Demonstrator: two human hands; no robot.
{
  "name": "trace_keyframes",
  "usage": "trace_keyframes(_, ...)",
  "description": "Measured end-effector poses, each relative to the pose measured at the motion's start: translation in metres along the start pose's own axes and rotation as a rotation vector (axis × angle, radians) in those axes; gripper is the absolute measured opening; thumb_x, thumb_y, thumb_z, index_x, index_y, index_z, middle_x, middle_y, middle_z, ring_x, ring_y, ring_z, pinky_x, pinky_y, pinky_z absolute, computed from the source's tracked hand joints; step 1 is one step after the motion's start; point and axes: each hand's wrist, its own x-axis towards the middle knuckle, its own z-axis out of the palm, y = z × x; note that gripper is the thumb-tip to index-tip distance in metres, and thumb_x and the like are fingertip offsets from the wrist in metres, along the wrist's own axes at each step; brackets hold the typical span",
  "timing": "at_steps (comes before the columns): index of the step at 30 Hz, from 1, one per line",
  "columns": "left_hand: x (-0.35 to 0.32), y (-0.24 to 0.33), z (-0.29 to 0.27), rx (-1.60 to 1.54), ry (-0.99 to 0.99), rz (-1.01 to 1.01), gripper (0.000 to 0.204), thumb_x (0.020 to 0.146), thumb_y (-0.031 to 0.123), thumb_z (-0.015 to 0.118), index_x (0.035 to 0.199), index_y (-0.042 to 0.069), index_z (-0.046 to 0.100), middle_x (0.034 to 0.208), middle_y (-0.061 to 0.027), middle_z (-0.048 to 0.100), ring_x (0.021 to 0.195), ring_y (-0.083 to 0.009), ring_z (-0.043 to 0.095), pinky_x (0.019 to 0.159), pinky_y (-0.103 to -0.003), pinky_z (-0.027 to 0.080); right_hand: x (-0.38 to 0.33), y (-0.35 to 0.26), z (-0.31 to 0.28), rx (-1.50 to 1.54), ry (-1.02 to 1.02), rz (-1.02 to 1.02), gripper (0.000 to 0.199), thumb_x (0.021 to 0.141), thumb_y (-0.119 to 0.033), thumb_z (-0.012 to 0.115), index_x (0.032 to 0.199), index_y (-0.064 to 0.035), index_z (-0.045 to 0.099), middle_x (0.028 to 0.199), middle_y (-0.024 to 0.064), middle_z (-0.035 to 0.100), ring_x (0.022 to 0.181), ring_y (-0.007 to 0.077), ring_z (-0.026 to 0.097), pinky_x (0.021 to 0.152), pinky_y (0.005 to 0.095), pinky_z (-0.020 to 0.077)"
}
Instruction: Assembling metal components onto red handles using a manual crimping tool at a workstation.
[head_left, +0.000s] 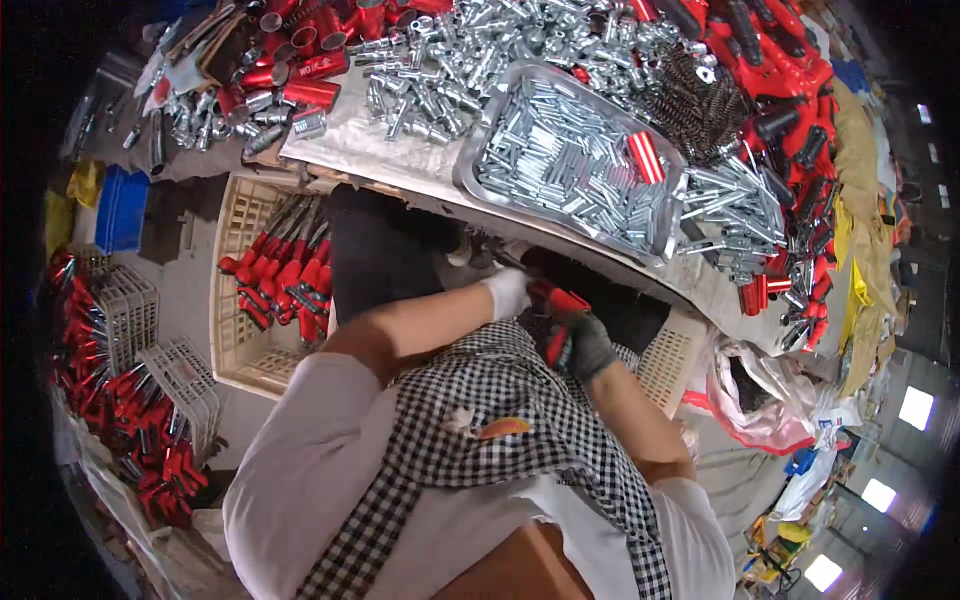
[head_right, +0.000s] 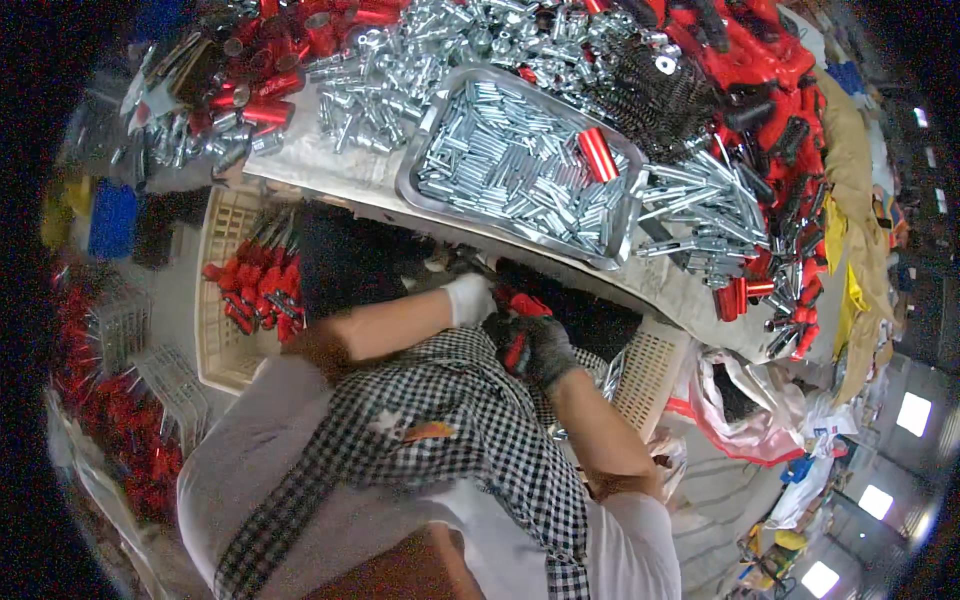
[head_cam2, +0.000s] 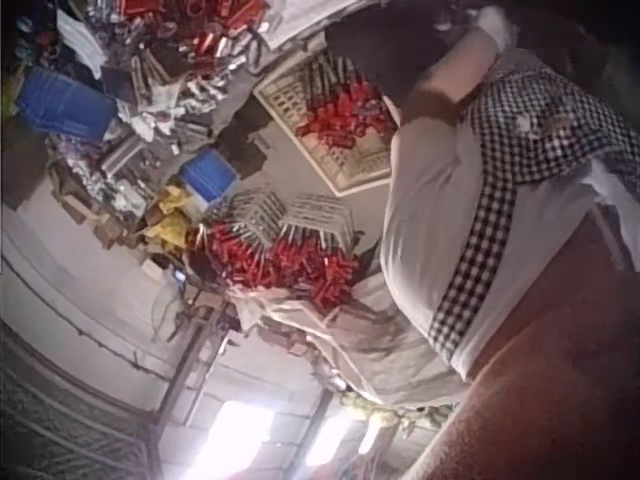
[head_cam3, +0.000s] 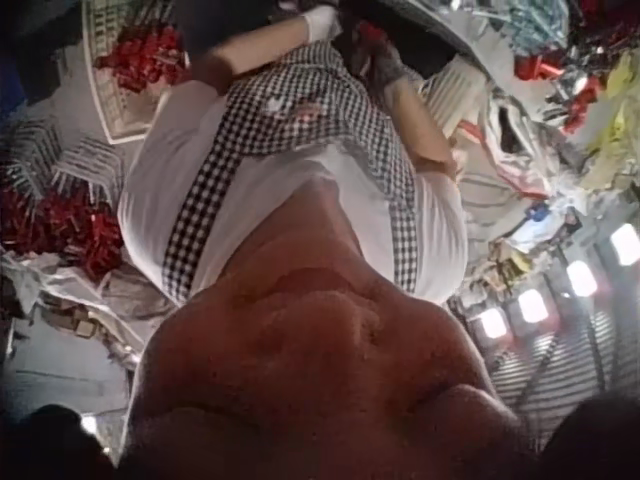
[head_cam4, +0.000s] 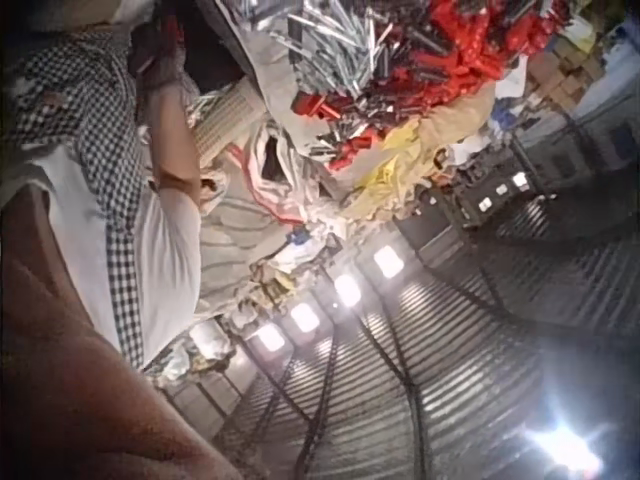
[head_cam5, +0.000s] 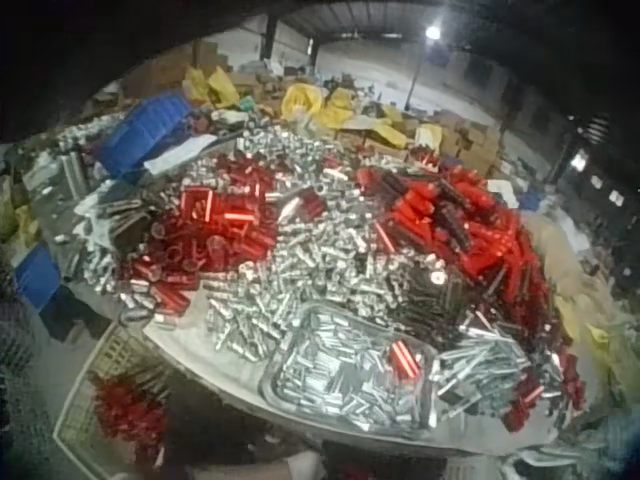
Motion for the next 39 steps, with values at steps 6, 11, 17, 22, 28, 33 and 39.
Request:
trace_keyframes(6,0.033,0.083,-0.013,-1.122,0.157,-0.816,0.022,0.092,0.03,0.055,0.101,0.012,0.063,0.091,-0.0116,0.065,0.079,-0.0284,0.063,0.074,-0.045,0.052,0.034,0.003,0.004,0.015,0.416,-0.122,0.022,0.085,-0.01,0.06,0.106,-0.0071,0.062,0.067,0.0061,0.059,0.055,0.0218,0.056,0.053,0.0349,0.0491)
trace_keyframes(11,0.012,0.055,-0.036,-0.644,-0.026,-0.361,0.039,0.092,0.023,0.053,0.129,0.011,0.048,0.123,-0.0106,0.056,0.107,-0.0281,0.056,0.092,-0.038,0.045,0.048,-0.005,0.029,0.037,0.351,-0.066,0.009,0.087,-0.01,0.06,0.095,-0.0063,0.063,0.065,0.0068,0.058,0.053,0.0219,0.054,0.049,0.0348,0.0465)
trace_keyframes(17,0.006,0.087,-0.077,-0.131,-0.19,-0.095,0.053,0.093,0.02,0.051,0.144,0.01,0.042,0.14,-0.0113,0.052,0.124,-0.028,0.053,0.104,-0.035,0.042,0.151,0.02,-0.074,-1.089,0.422,-0.37,0.023,0.097,-0.023,0.053,0.113,-0.0087,0.061,0.101,0.0108,0.062,0.087,0.0253,0.059,0.075,0.0341,0.0488)
trace_keyframes(22,-0.008,0.155,-0.135,0.019,-0.211,-0.271,0.045,0.094,0.023,0.051,0.137,0.01,0.05,0.132,-0.0129,0.058,0.116,-0.0278,0.058,0.099,-0.037,0.045,0.169,-0.031,-0.054,-1.516,0.419,-0.677,0.037,0.1,-0.026,0.05,0.131,-0.0066,0.057,0.124,0.0138,0.061,0.107,0.0272,0.058,0.091,0.0346,0.048)
trace_keyframes(28,-0.025,0.221,-0.192,0.251,-0.162,-0.434,0.039,0.095,0.026,0.051,0.129,0.01,0.059,0.122,-0.0147,0.064,0.107,-0.0276,0.062,0.094,-0.038,0.048,0.177,-0.128,-0.009,-1.265,0.414,-0.798,0.038,0.098,-0.028,0.052,0.129,-0.007,0.057,0.12,0.0139,0.061,0.107,0.0262,0.058,0.092,0.0343,0.0468)
trace_keyframes(33,-0.011,0.178,-0.194,0.287,-0.102,-0.377,0.04,0.096,0.027,0.047,0.13,0.009,0.058,0.125,-0.0156,0.062,0.111,-0.0282,0.06,0.097,-0.039,0.046,0.184,-0.12,-0.008,-1.162,0.278,-0.681,0.039,0.097,-0.031,0.053,0.128,-0.0074,0.057,0.117,0.014,0.062,0.107,0.0255,0.058,0.093,0.0341,0.0458)
trace_keyframes(39,-0.019,0.137,-0.123,0.328,0.007,-0.275,0.043,0.097,0.029,0.042,0.131,0.007,0.057,0.13,-0.017,0.06,0.117,-0.0291,0.058,0.102,-0.04,0.042,0.167,-0.127,0.007,-1.074,0.115,-0.541,0.04,0.095,-0.034,0.055,0.126,-0.0079,0.058,0.113,0.0141,0.062,0.107,0.0245,0.057,0.094,0.0338,0.0446)
